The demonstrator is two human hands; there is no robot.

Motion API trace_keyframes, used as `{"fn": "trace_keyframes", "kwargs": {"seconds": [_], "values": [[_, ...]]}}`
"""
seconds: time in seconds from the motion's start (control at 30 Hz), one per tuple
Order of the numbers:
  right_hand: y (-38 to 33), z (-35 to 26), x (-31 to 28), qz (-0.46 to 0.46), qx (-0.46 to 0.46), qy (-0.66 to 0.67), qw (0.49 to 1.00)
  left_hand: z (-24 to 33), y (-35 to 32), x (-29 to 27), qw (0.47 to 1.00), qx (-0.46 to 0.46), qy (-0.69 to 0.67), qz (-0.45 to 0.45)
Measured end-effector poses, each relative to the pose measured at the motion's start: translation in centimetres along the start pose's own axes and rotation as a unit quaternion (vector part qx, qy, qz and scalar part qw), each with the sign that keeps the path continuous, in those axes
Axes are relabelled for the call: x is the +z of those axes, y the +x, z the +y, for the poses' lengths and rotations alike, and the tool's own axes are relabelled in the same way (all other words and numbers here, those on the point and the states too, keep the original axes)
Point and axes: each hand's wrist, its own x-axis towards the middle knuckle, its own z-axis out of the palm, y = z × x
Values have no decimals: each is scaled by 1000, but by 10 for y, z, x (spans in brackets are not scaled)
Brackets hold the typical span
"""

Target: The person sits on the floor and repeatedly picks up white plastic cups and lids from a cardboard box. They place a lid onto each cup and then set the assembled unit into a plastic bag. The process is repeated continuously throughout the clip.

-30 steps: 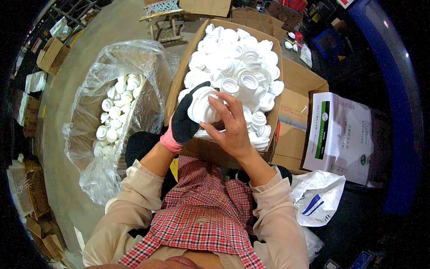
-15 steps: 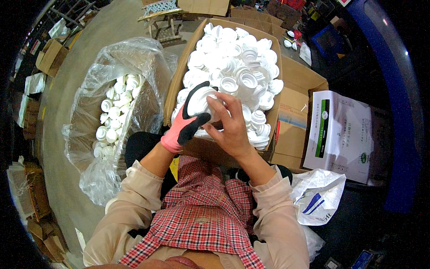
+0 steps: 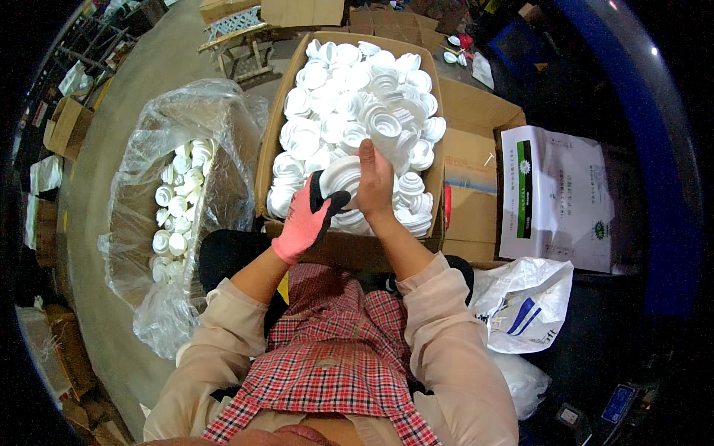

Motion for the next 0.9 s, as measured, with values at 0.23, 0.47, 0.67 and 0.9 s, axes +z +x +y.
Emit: {"fn": "trace_keyframes", "kwargs": {"seconds": [0.23,0.47,0.67,0.9], "values": [[2,-21,0,-115,64,198,971,37,15,-44,842,-160,-507,-89],[-10,-17,-15,-248,-211,-138,936,25,17,-51,747,-219,-623,-69],[-15,-22,-18,-217,-271,-190,918,35,15,-50,817,-168,-546,-79],[-21,-16,-20,-210,-259,-191,923,33,13,-43,883,-102,-452,-72]]}}
